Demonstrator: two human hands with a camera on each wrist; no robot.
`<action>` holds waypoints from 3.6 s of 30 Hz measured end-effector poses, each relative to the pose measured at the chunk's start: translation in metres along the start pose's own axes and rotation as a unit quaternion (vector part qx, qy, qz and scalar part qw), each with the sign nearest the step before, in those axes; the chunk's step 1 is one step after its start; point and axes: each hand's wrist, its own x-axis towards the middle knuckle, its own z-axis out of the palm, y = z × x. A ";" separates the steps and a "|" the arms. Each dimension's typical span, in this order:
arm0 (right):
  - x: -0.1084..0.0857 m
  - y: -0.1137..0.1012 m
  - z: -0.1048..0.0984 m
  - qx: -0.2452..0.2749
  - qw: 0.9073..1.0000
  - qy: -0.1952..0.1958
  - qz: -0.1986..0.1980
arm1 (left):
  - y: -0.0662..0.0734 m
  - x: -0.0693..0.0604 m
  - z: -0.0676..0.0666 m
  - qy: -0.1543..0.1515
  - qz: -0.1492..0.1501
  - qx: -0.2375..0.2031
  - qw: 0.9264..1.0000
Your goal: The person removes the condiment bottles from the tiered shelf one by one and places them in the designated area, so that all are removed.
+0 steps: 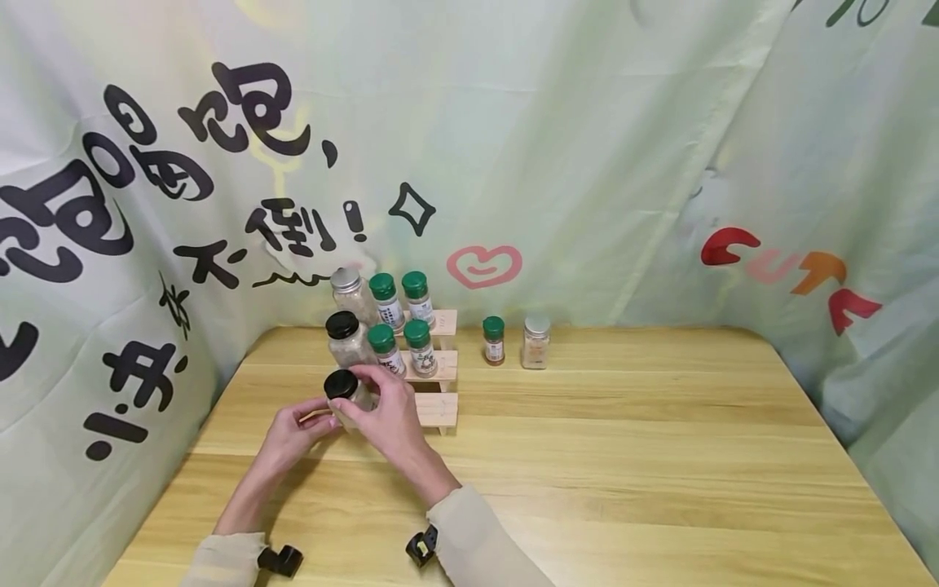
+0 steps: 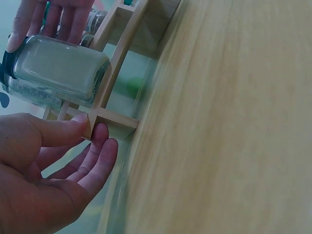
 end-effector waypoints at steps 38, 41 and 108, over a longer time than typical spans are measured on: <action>-0.015 -0.016 -0.088 0.040 0.998 -0.037 -0.036 | -0.004 0.002 0.004 0.011 0.005 0.017 1.000; -0.017 -0.015 -0.099 0.035 0.998 -0.032 -0.037 | -0.004 0.002 0.005 0.005 0.007 0.010 1.000; -0.022 0.042 -0.280 -0.019 0.994 0.102 -0.024 | -0.006 0.002 0.002 0.013 0.005 0.026 1.000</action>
